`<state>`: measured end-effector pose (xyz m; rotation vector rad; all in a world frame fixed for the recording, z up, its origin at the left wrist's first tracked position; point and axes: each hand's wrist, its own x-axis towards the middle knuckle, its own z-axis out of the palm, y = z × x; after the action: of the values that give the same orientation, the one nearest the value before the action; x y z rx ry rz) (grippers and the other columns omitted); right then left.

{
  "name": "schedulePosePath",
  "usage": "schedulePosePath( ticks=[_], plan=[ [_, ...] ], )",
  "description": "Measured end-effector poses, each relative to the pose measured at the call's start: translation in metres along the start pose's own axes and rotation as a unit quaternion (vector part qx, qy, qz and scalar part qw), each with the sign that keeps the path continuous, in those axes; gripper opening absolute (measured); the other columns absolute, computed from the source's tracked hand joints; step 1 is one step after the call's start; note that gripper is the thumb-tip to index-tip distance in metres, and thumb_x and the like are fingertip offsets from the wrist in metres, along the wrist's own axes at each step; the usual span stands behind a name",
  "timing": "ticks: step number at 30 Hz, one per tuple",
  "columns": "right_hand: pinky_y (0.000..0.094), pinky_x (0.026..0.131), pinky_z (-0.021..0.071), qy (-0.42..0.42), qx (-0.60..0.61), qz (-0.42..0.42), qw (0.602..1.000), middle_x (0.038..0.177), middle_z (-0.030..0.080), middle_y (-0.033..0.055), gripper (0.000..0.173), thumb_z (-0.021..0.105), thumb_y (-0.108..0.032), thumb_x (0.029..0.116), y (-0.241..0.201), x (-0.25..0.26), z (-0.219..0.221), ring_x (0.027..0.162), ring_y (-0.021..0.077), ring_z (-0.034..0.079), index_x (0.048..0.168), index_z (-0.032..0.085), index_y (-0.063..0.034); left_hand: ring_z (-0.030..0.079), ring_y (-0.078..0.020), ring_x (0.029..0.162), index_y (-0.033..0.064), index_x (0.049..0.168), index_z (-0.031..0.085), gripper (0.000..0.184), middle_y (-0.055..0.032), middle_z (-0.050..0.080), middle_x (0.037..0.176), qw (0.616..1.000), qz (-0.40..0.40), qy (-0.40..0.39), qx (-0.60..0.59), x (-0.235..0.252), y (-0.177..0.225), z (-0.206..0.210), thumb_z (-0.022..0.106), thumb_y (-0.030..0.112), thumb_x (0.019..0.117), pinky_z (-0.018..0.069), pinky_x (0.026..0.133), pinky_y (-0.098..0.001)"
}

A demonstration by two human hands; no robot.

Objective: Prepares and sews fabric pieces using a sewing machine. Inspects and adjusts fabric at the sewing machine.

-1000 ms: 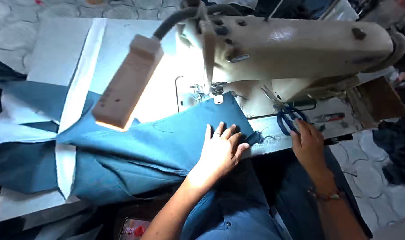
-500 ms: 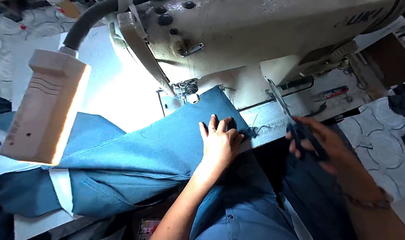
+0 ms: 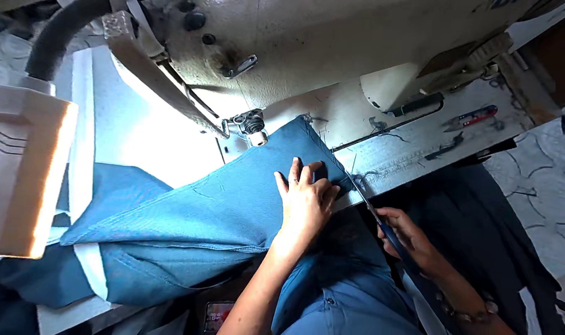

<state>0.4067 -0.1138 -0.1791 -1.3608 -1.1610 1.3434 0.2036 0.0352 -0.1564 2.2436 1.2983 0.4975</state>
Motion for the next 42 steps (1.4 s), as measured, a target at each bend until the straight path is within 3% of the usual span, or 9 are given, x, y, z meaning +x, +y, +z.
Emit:
schedulePosePath(
  ticks=[5, 9, 12, 15, 19, 26, 31, 35, 42],
  plan=[
    [0.0139, 0.068, 0.0544, 0.051, -0.023, -0.001, 0.998, 0.096, 0.067, -0.0074, 0.05, 0.069, -0.017, 0.0913, 0.0, 0.003, 0.006, 0.076, -0.0051, 0.063, 0.133, 0.052, 0.004, 0.04, -0.0482, 0.144, 0.011, 0.084, 0.079, 0.026, -0.0133, 0.064, 0.137, 0.999, -0.012, -0.024, 0.021, 0.003, 0.004, -0.004, 0.068, 0.032, 0.0941, 0.0114, 0.109, -0.082],
    [0.0147, 0.059, 0.0541, 0.12, 0.024, 0.015, 0.992, 0.091, 0.067, -0.0099, 0.046, 0.068, -0.014, 0.0911, 0.004, -0.007, 0.007, 0.067, -0.0037, 0.062, 0.132, 0.053, -0.001, 0.052, -0.0467, 0.134, 0.0073, 0.088, 0.077, 0.028, -0.0152, 0.07, 0.126, 0.996, -0.005, -0.009, 0.083, 0.011, 0.013, -0.005, 0.068, 0.032, 0.0954, 0.0105, 0.11, -0.0826],
    [0.016, 0.053, 0.054, 0.192, 0.126, 0.008, 0.973, 0.086, 0.065, -0.0098, 0.048, 0.068, -0.022, 0.0943, 0.003, -0.013, 0.004, 0.061, 0.0001, 0.061, 0.135, 0.047, -0.0079, 0.039, -0.0521, 0.142, 0.0057, 0.127, 0.067, 0.055, -0.0252, 0.057, 0.141, 0.993, -0.014, 0.02, 0.115, 0.012, 0.006, 0.007, 0.069, 0.047, 0.0907, 0.0133, 0.11, -0.0821],
    [0.0193, 0.059, 0.0542, 0.151, 0.143, 0.002, 0.978, 0.09, 0.062, -0.0119, 0.079, 0.068, -0.065, 0.0859, -0.001, -0.021, -0.005, 0.069, 0.0019, 0.062, 0.139, 0.038, -0.0149, 0.01, -0.0511, 0.155, 0.0094, 0.162, 0.03, 0.105, -0.023, 0.017, 0.169, 0.985, -0.073, -0.025, 0.153, 0.009, -0.006, 0.013, 0.046, 0.081, 0.0864, 0.0039, 0.112, -0.0796],
    [0.0146, 0.067, 0.0535, -0.016, 0.1, 0.019, 0.995, 0.099, 0.065, -0.0132, 0.066, 0.065, -0.063, 0.0894, -0.004, -0.034, -0.015, 0.081, -0.0028, 0.062, 0.141, 0.05, -0.0244, 0.012, -0.0487, 0.155, 0.0073, 0.161, 0.031, 0.112, -0.0213, 0.02, 0.169, 0.984, -0.061, -0.018, 0.165, 0.003, -0.015, 0.013, 0.042, 0.087, 0.0824, 0.0028, 0.114, -0.0779],
    [0.0135, 0.06, 0.0542, -0.08, 0.164, 0.054, 0.982, 0.098, 0.07, -0.0116, 0.059, 0.071, -0.054, 0.089, 0.008, -0.026, -0.017, 0.073, -0.0027, 0.065, 0.139, 0.058, -0.0246, 0.013, -0.0479, 0.155, 0.0064, 0.16, 0.033, 0.113, -0.0192, 0.023, 0.168, 0.985, -0.051, -0.017, 0.165, -0.004, -0.019, 0.012, 0.041, 0.087, 0.0822, 0.0026, 0.114, -0.0777],
    [0.0142, 0.058, 0.053, -0.083, 0.142, 0.035, 0.986, 0.097, 0.068, -0.0118, 0.064, 0.071, -0.054, 0.0897, 0.013, -0.001, -0.008, 0.071, -0.0023, 0.063, 0.14, 0.053, -0.0184, 0.014, -0.048, 0.155, 0.0056, 0.16, 0.034, 0.11, -0.0204, 0.023, 0.168, 0.987, -0.033, -0.023, 0.156, -0.011, -0.018, 0.011, 0.041, 0.086, 0.0843, 0.0017, 0.114, -0.0781],
    [0.0135, 0.07, 0.0531, -0.055, 0.009, -0.029, 0.998, 0.102, 0.067, -0.0092, 0.07, 0.067, -0.051, 0.0933, 0.01, 0.008, 0.001, 0.08, -0.0064, 0.061, 0.14, 0.051, -0.0026, 0.015, -0.0474, 0.155, 0.007, 0.159, 0.036, 0.107, -0.0203, 0.024, 0.168, 0.989, -0.024, -0.016, 0.148, -0.019, -0.017, 0.013, 0.042, 0.084, 0.0856, 0.0033, 0.114, -0.0784],
    [0.0101, 0.071, 0.0533, 0.05, -0.108, -0.07, 0.991, 0.098, 0.072, -0.0001, 0.055, 0.072, -0.024, 0.0899, 0.003, -0.001, 0.022, 0.076, -0.0087, 0.061, 0.134, 0.058, 0.0058, 0.016, -0.046, 0.155, 0.0071, 0.159, 0.036, 0.105, -0.0199, 0.025, 0.167, 0.989, -0.02, -0.012, 0.146, -0.02, -0.017, 0.015, 0.042, 0.082, 0.0867, 0.0045, 0.114, -0.079]
  ],
)
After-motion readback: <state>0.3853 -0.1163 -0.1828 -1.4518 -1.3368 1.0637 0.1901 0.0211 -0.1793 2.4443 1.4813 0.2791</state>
